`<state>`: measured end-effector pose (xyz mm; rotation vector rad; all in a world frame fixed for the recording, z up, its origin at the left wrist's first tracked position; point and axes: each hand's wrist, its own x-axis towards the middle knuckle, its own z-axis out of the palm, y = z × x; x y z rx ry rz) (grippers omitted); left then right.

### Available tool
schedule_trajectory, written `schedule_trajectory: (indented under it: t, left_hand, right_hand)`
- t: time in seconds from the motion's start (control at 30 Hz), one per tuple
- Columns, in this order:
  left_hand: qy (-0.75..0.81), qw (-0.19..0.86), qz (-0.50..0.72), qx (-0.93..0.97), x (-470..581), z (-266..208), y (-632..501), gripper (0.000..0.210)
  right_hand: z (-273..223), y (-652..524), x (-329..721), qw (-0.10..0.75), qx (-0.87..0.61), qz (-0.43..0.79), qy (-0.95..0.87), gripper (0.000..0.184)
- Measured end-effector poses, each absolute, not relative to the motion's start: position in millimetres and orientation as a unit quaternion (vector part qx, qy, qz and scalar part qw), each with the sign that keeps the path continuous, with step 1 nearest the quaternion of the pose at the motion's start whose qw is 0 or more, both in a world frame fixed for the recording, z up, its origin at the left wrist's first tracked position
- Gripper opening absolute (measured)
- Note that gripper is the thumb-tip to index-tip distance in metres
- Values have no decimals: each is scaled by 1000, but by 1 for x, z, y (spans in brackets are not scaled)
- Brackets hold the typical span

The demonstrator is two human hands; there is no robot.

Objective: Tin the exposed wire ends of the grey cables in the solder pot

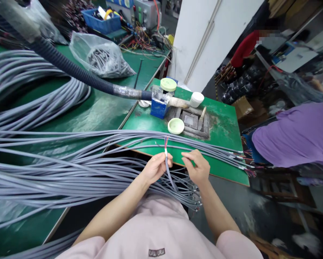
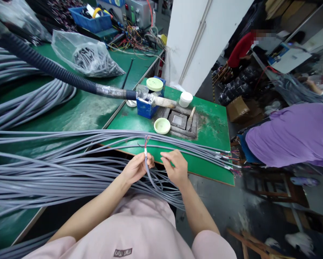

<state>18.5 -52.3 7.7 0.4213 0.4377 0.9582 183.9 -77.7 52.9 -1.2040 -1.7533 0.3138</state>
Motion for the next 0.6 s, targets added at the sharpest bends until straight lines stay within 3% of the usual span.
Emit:
schedule_trajectory:
  t: [0.13, 0.27, 0.43, 0.6]
  left_hand:
    - [216, 846, 450, 185, 21, 10, -51, 33]
    - [220, 850, 441, 187, 26, 20, -51, 34]
    - [276, 782, 474, 297, 22, 28, -43, 39]
    - [418, 546, 512, 515, 6, 15, -23, 30]
  right_hand:
    - [48, -83, 183, 373, -392, -11, -841, 37]
    - [43, -78, 179, 303, -367, -72, -877, 37]
    - [59, -54, 193, 382, -368, -46, -847, 30]
    - [89, -19, 212, 463, -500, -72, -728, 28]
